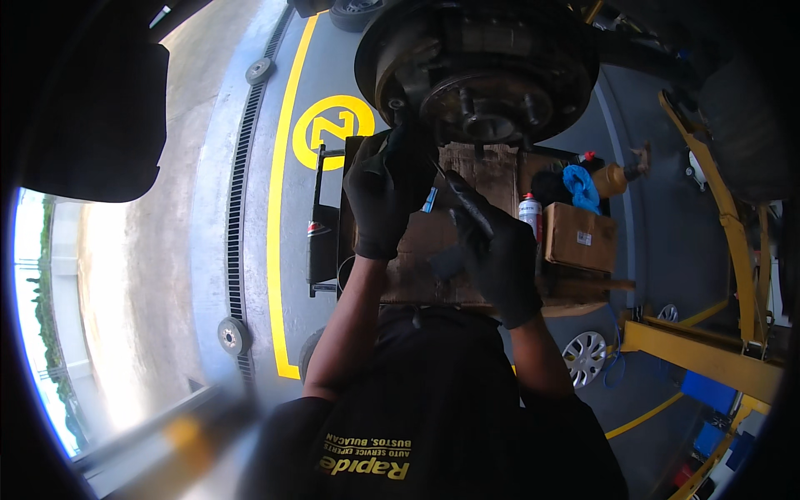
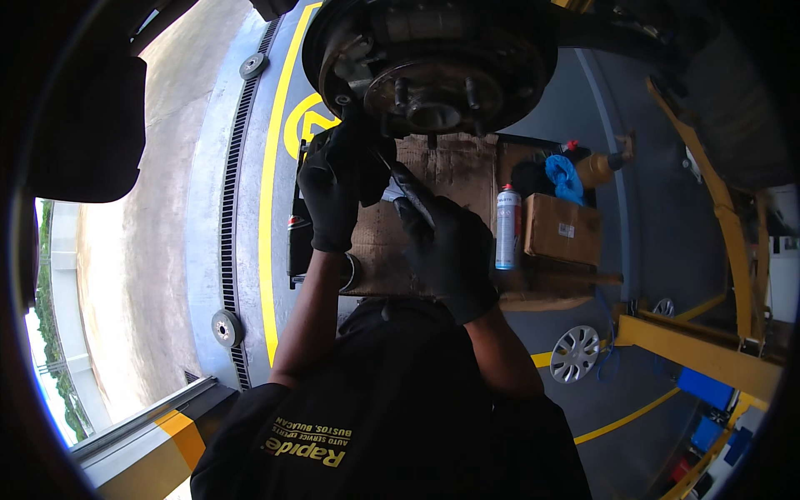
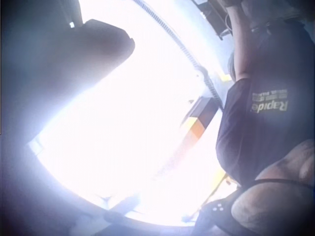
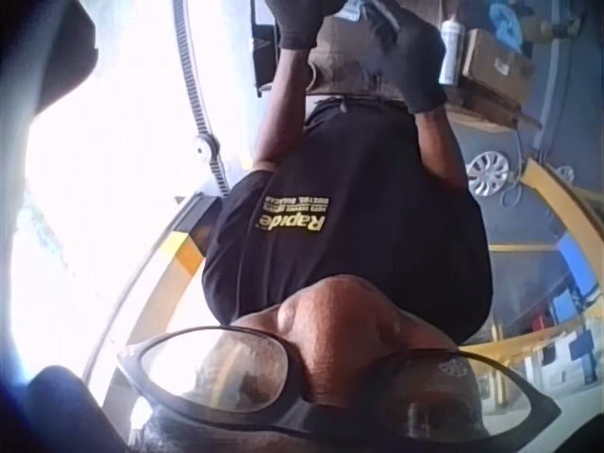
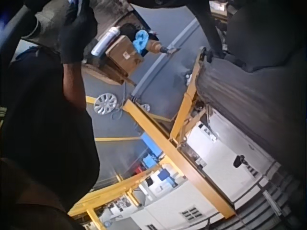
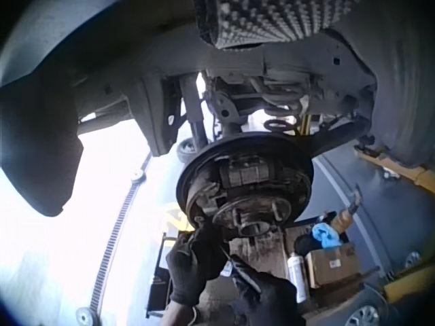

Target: The person cleans and treats a vehicle's brake assembly while the car is on a lift. They spray lubricant onto the brake components, wipe surfaces with a cloth, and use a scraper to remove debris from the brake drum and surrounding areas.

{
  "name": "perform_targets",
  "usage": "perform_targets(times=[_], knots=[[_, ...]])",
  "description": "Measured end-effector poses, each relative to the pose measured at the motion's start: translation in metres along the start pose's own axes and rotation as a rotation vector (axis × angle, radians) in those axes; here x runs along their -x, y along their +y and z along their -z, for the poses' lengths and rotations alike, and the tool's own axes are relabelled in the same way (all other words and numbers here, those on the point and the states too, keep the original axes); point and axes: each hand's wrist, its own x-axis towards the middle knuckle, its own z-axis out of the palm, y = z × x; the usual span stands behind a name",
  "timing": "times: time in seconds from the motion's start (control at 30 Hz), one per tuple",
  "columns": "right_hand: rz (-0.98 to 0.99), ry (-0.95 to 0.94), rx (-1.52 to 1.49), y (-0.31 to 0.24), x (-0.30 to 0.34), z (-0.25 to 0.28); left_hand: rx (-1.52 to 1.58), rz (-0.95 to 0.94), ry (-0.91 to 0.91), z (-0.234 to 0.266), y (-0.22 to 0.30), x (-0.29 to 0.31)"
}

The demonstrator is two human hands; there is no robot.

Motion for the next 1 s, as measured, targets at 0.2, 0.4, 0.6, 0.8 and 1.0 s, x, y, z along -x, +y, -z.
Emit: perform_targets(times=[0.2,0.4,0.6,0.8,1.0], knots=[[-0.078,-0.072,0.046,-0.005,-0.018,-0.02,-0.21,0.223,0.02,0.007,-0.001,-0.012],[-0.027,0.007,0.116,0.001,-0.007,-0.035,-0.14,0.098,-0.157,-0.005,-0.011,0.012],[-0.043,0.069,-0.093,-0.014,-0.008,-0.047,0.105,0.368,-0.154,0.003,0.017,-0.01],[-0.155,0.074,0.047,-0.033,0.006,-0.039,-0.058,0.267,-0.209,0.008,-0.006,0.001],[-0.174,0.159,0.063,-0.048,0.006,-0.054,-0.651,0.114,-0.227,0.012,0.026,-0.035]])
